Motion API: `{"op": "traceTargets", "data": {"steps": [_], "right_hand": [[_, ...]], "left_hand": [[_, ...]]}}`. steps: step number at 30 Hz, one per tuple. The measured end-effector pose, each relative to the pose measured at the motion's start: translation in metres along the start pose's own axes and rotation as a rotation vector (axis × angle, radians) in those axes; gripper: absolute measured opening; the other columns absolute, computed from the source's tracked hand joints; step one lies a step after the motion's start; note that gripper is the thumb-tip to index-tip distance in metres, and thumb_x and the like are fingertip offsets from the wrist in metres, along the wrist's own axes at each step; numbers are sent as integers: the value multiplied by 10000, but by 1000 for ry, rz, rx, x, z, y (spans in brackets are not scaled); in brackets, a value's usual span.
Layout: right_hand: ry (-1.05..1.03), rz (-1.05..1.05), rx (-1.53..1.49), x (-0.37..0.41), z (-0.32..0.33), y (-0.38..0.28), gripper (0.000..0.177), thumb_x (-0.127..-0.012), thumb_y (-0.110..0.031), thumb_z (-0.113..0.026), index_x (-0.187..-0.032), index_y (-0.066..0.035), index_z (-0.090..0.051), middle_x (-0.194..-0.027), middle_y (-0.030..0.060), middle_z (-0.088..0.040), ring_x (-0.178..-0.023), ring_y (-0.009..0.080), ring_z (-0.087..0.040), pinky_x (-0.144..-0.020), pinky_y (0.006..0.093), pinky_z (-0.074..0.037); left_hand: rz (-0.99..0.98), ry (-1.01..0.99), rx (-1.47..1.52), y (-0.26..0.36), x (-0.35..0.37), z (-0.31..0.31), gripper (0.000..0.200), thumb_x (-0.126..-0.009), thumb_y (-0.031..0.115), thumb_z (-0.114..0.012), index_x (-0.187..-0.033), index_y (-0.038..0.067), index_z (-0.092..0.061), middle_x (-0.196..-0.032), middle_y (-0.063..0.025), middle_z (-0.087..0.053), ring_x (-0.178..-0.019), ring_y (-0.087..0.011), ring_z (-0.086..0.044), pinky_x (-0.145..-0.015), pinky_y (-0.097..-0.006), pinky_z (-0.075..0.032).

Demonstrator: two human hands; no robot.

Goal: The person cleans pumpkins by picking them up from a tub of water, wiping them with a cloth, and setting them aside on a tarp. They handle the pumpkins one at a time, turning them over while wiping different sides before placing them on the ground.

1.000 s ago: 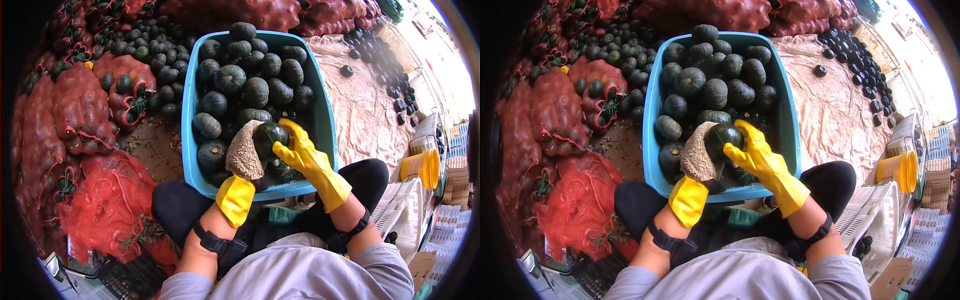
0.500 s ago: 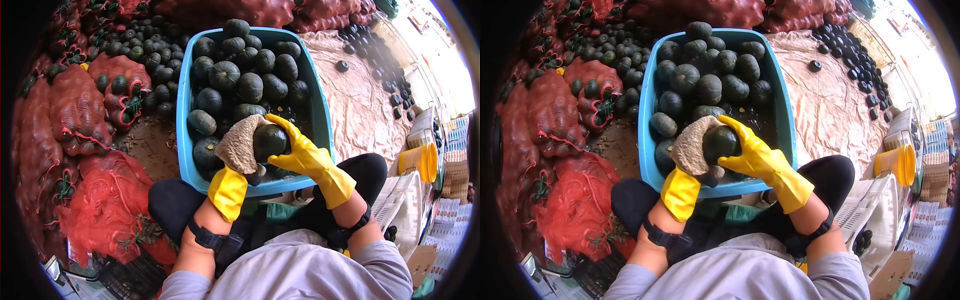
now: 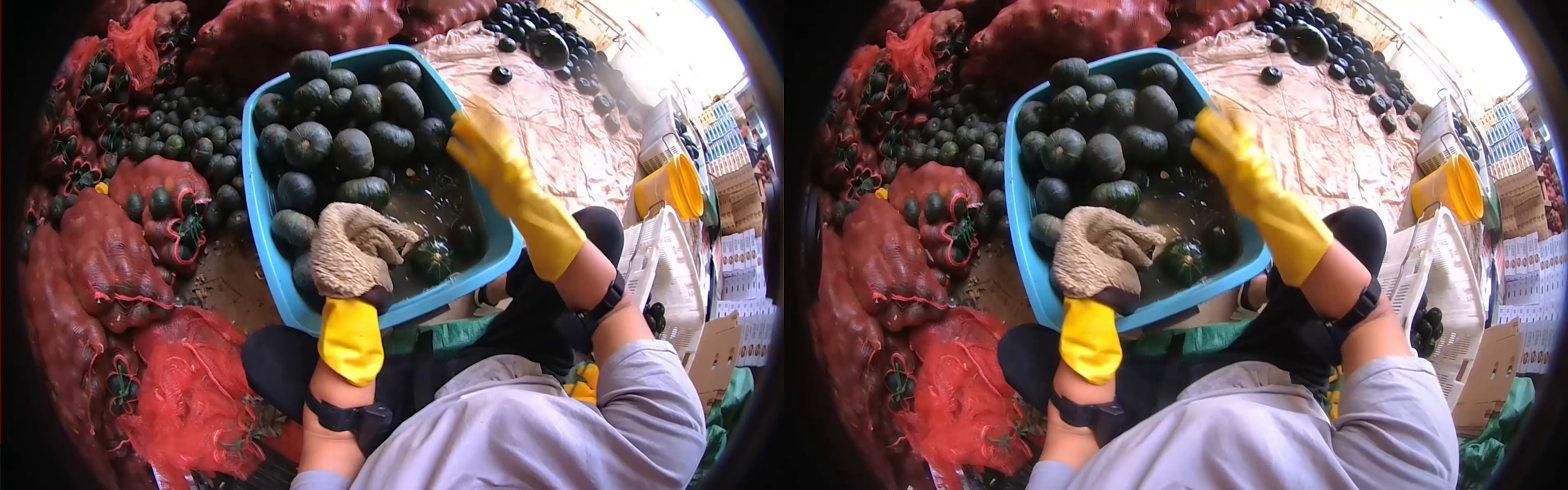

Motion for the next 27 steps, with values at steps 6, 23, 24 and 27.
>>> {"op": "traceTargets", "data": {"steps": [6,23,24,27], "right_hand": [[-665,536,2072,75,-14,150,1005,-773,-595,-826,-1496,29,-513,-1132,252,-751,-1074,407,-729,-941,485,-575],[-702,-257,887,50,-47,27,998,-825,-296,-912,-1633,-106,-357,-1589,196,-487,-1456,327,-493,-1215,441,-392],[-658,21,521,46,-28,66,1017,-901,-239,-870,-1681,-50,-246,-1666,211,-368,-1533,314,-357,-1252,445,-298],[-483,608,994,84,-81,56,1010,-877,-270,-866,-1651,-80,-244,-1610,232,-404,-1510,339,-396,-1273,438,-281]], "left_hand": [[-25,34,-13,-14,-4,1,447,-833,-92,-713,-1229,-58,-509,-927,-185,-713,-814,-273,-754,-694,-344,-626],[-676,-512,-229,494,-78,313,669,-883,92,-787,-1417,-74,-421,-1178,-181,-618,-919,-239,-732,-817,-368,-647],[-683,-608,-242,532,-75,334,683,-885,103,-791,-1428,-75,-416,-1193,-181,-612,-925,-237,-731,-824,-369,-648],[-619,-764,-299,598,-86,366,728,-894,136,-804,-1462,-78,-401,-1237,-180,-595,-943,-231,-727,-846,-374,-652]]}}
Point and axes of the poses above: each hand's wrist, its own x-axis away from the middle knuckle, its own z-axis out of the back of the hand, y = z × x, the point moved 5 cm from there along -x, towards the middle knuckle
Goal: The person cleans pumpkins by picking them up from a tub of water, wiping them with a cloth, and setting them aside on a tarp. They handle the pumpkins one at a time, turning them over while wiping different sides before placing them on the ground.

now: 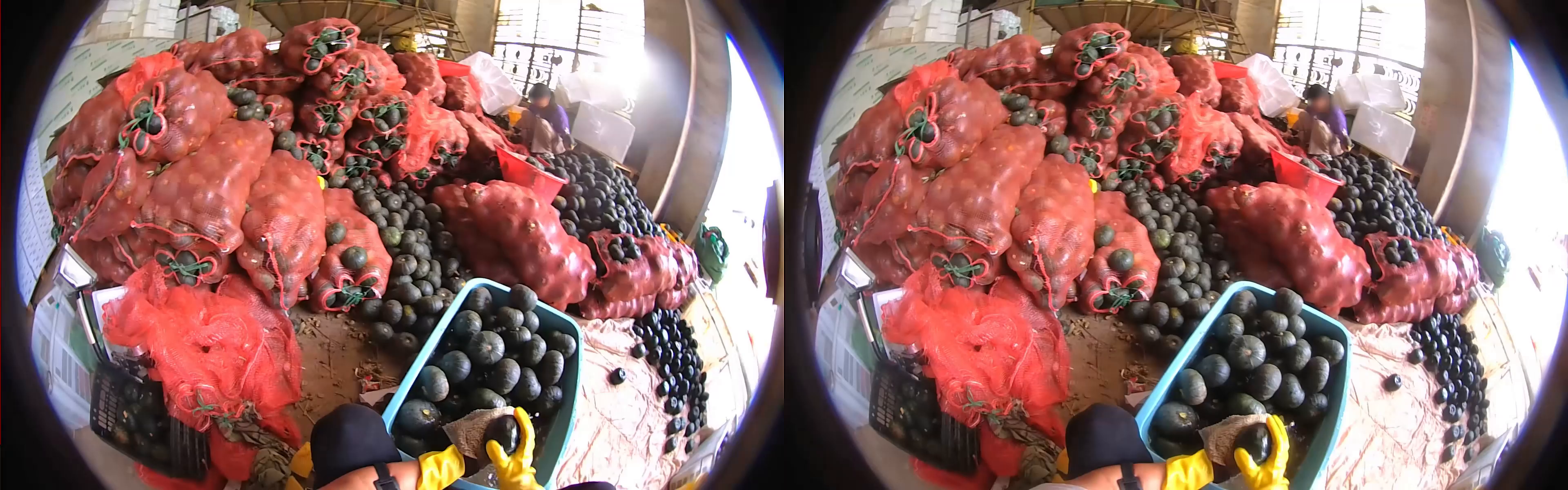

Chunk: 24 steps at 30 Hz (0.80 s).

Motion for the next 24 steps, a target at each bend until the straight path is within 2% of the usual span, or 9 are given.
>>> {"op": "traceTargets", "data": {"steps": [2,3,6,9,10,16,19,23,24], "right_hand": [[326,98,249,-20,-5,-11,841,-891,-193,-821,-1609,-142,-384,-1569,225,-482,-1443,392,-483,-1239,488,-353],[348,-383,30,-28,-12,23,785,-913,-227,-787,-1597,-176,-405,-1511,227,-532,-1402,367,-518,-1214,486,-385],[309,-782,-388,-28,-8,17,755,-918,-262,-764,-1589,-179,-427,-1485,218,-551,-1374,355,-537,-1161,478,-433],[-42,-408,-296,16,-24,-15,818,-883,-334,-808,-1591,-189,-426,-1533,215,-516,-1399,377,-519,-1206,487,-383],[32,29,-157,10,-26,-24,852,-853,-317,-841,-1585,-169,-431,-1528,217,-519,-1401,397,-515,-1225,490,-353],[383,-558,-220,-9,-13,48,820,-878,-143,-841,-1588,-135,-432,-1492,198,-521,-1330,357,-548,-1177,448,-412],[-63,-186,-306,-1,-16,7,729,-959,-256,-773,-1596,-125,-444,-1556,194,-499,-1460,332,-463,-1259,392,-299],[137,-347,72,-20,-12,5,532,-974,-319,-741,-1417,-49,-624,-1444,202,-601,-1321,350,-590,-1116,458,-476],[187,0,361,-17,-16,-30,450,-980,-216,-708,-1386,-36,-642,-1259,249,-670,-1196,424,-643,-1118,472,-476]], "left_hand": [[40,3,-52,12,-1,14,716,-893,144,-804,-1447,-79,-409,-1225,-177,-597,-941,-230,-720,-842,-373,-647],[59,10,-69,9,-6,14,710,-893,149,-804,-1440,-79,-413,-1219,-175,-598,-940,-229,-717,-841,-372,-645],[95,9,-139,23,-12,17,692,-892,162,-804,-1418,-80,-426,-1202,-170,-600,-936,-227,-707,-835,-371,-637],[103,10,-207,27,-10,22,675,-891,175,-804,-1397,-82,-438,-1185,-165,-602,-932,-225,-697,-830,-369,-630],[106,14,-234,33,-10,24,669,-891,179,-804,-1389,-82,-442,-1179,-164,-603,-931,-224,-693,-828,-369,-627],[123,-18,-251,28,-16,27,638,-889,205,-804,-1346,-85,-467,-1144,-154,-607,-923,-220,-673,-817,-366,-612],[126,-53,-258,32,-13,32,623,-888,219,-804,-1324,-86,-479,-1127,-149,-610,-919,-218,-663,-812,-364,-605],[113,-117,-279,47,2,38,606,-887,236,-804,-1295,-88,-495,-1103,-143,-613,-914,-215,-650,-805,-362,-595],[96,-154,-277,42,-1,35,602,-886,240,-804,-1288,-88,-500,-1098,-141,-614,-913,-215,-646,-803,-362,-592]]}}
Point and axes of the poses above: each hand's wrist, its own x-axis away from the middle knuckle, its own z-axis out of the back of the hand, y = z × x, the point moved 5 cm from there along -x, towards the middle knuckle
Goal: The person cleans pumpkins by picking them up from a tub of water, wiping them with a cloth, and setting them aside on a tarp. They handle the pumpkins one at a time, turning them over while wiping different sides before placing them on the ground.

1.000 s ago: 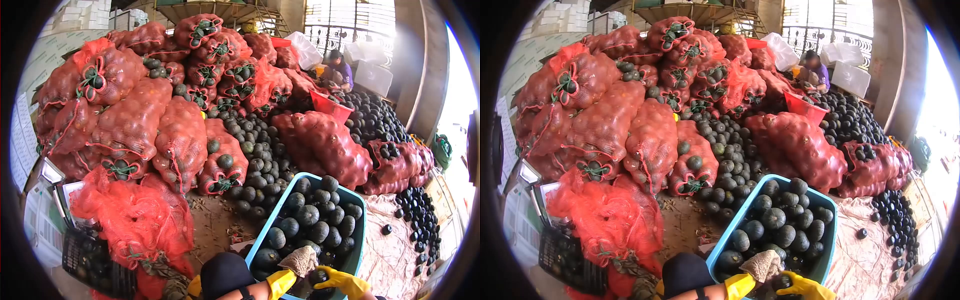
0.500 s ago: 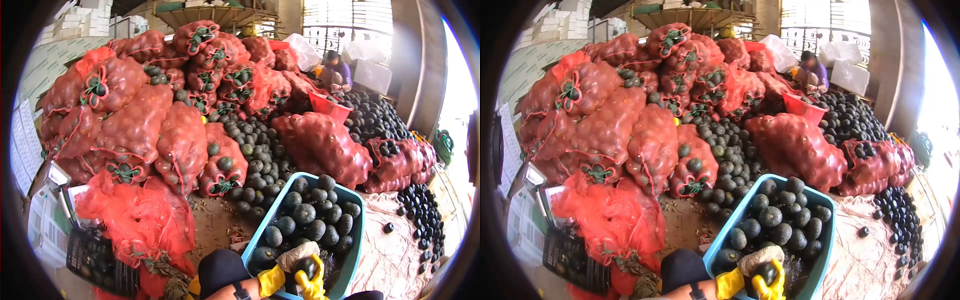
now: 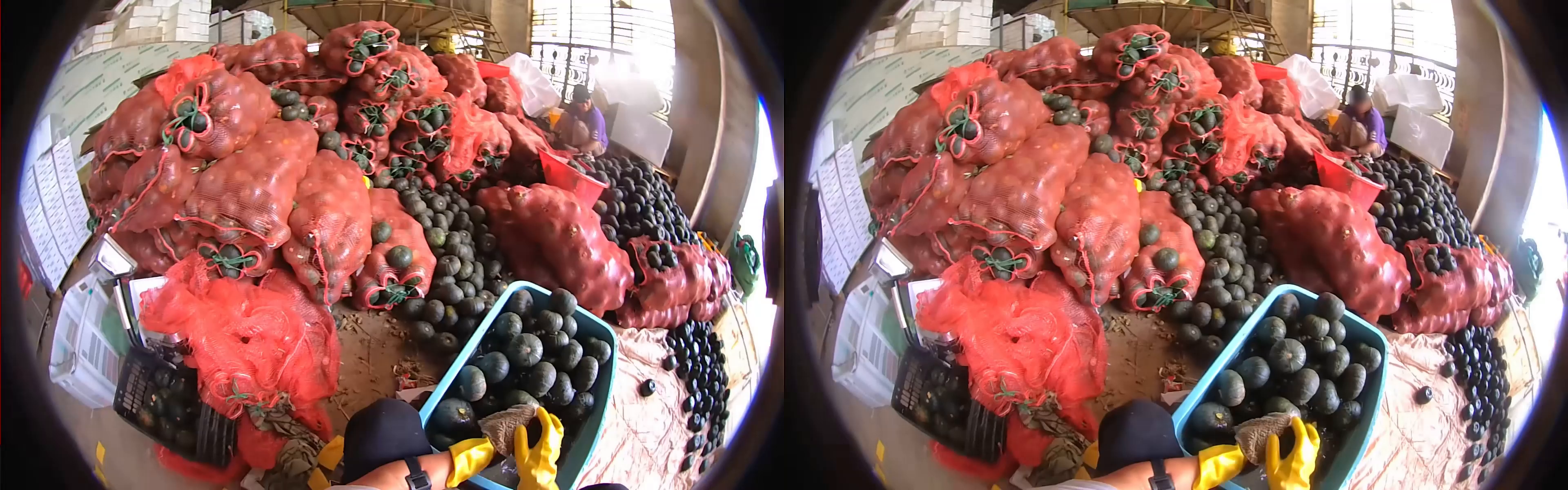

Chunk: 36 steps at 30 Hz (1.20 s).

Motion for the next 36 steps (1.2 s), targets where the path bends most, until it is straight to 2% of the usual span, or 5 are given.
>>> {"op": "traceTargets", "data": {"steps": [7,12,17,33,36], "right_hand": [[90,-915,-1410,-2,-10,46,575,-922,-177,-802,-1453,-76,-604,-1258,114,-671,-1141,247,-670,-1064,420,-522],[-504,-194,-251,-33,27,14,652,-948,-211,-798,-1531,-117,-520,-1344,128,-658,-1222,242,-642,-1082,389,-515],[-414,-917,-1103,10,-1,23,748,-873,-232,-887,-1510,-96,-520,-1425,221,-607,-1272,360,-636,-1063,435,-532],[-352,-1013,-663,9,-15,42,876,-826,-241,-895,-1567,-96,-451,-1481,260,-537,-1343,409,-585,-1127,467,-499],[-313,-235,-223,-12,8,21,795,-875,-271,-856,-1546,-92,-469,-1436,227,-594,-1312,312,-620,-1102,431,-514]], "left_hand": [[164,647,370,-197,-25,-426,527,-894,239,-793,-1251,-52,-537,-1104,-130,-642,-954,-221,-656,-836,-376,-589],[607,956,626,-274,-32,-699,462,-902,230,-783,-1228,-15,-566,-1122,-122,-669,-998,-230,-673,-872,-391,-591],[669,1126,656,-319,-66,-717,398,-910,220,-773,-1206,22,-595,-1140,-114,-696,-1043,-238,-690,-909,-406,-593],[657,799,-142,-266,-107,-691,450,-746,296,-884,-1102,99,-690,-1028,-110,-741,-964,-358,-724,-899,-462,-587],[544,502,106,-270,-105,-675,588,-650,313,-932,-1141,98,-690,-1038,-121,-758,-998,-319,-744,-912,-435,-599]]}}
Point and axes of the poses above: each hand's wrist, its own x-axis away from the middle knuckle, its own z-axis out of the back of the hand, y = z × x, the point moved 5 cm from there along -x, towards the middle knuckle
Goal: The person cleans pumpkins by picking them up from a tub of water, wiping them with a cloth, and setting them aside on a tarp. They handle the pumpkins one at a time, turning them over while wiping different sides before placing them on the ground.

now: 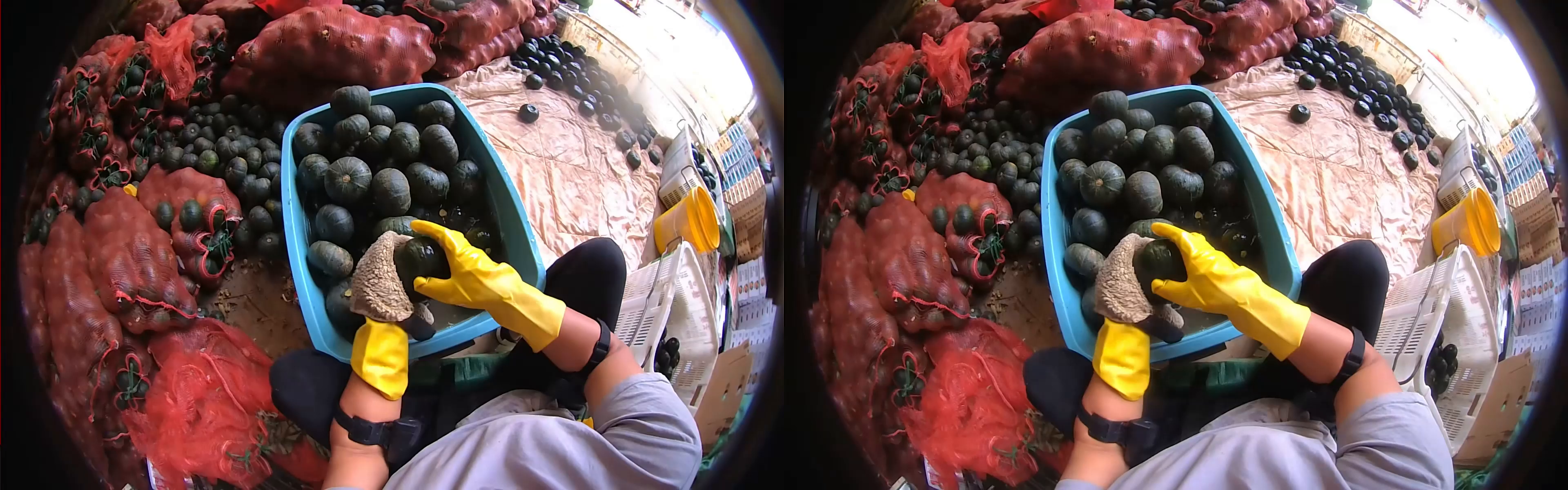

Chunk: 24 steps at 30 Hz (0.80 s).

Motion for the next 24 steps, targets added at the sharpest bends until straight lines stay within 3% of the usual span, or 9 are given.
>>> {"op": "traceTargets", "data": {"steps": [4,6,7,9,13,15,18,22,24], "right_hand": [[15,-568,-1102,13,-25,18,758,-900,-277,-852,-1536,-91,-483,-1408,175,-614,-1328,277,-598,-1119,402,-499],[255,-259,-416,14,-28,18,723,-928,-330,-841,-1511,-72,-500,-1378,150,-631,-1275,246,-616,-1084,395,-518],[301,-665,-1009,16,-46,32,742,-910,-325,-856,-1507,-64,-501,-1384,168,-627,-1268,266,-622,-1079,407,-521],[199,-419,-172,6,-22,31,828,-818,-273,-910,-1504,-61,-497,-1390,239,-607,-1309,350,-602,-1111,439,-493],[159,-50,-384,11,-18,11,796,-874,-344,-860,-1529,-89,-485,-1422,176,-591,-1325,261,-571,-1148,409,-453],[169,-262,-748,4,-28,18,780,-881,-354,-867,-1517,-95,-495,-1422,186,-593,-1326,287,-583,-1135,414,-468],[373,-296,-365,-3,-37,45,721,-967,-372,-781,-1534,-54,-470,-1479,203,-540,-1366,311,-540,-1178,420,-415],[478,8,-17,7,-33,31,749,-954,-308,-773,-1566,-36,-438,-1533,256,-465,-1412,411,-489,-1211,462,-375],[329,-51,-2,9,-27,27,819,-914,-332,-805,-1585,-57,-425,-1555,282,-441,-1412,448,-494,-1207,497,-393]], "left_hand": [[49,224,193,-20,-1,-12,586,-656,311,-926,-1143,93,-685,-1052,-121,-757,-1015,-323,-742,-921,-436,-597],[71,318,46,-12,5,-24,585,-658,310,-924,-1144,91,-683,-1059,-120,-757,-1023,-324,-740,-926,-437,-596],[68,316,-79,-2,11,-25,584,-660,309,-922,-1145,89,-682,-1063,-120,-757,-1027,-325,-740,-928,-437,-595],[42,251,-237,10,13,-21,583,-662,308,-920,-1146,87,-680,-1069,-120,-757,-1035,-327,-738,-933,-438,-594],[-59,-13,-421,6,3,3,540,-710,297,-894,-1152,87,-666,-1104,-116,-747,-1068,-331,-727,-944,-449,-584],[87,64,529,-22,-3,-16,413,-878,341,-770,-1193,100,-656,-1207,-89,-721,-1173,-315,-687,-1010,-474,-561],[144,296,291,-15,2,-43,435,-914,179,-757,-1303,65,-597,-1282,-162,-684,-1217,-296,-669,-1047,-466,-554],[49,131,-372,26,23,-34,1209,-592,356,-975,-1542,19,-308,-1523,-235,-462,-1401,-392,-496,-1192,-512,-406],[-118,149,-430,27,24,-34,1052,-685,400,-856,-1510,-19,-354,-1427,-301,-512,-1313,-490,-527,-1141,-558,-427]]}}
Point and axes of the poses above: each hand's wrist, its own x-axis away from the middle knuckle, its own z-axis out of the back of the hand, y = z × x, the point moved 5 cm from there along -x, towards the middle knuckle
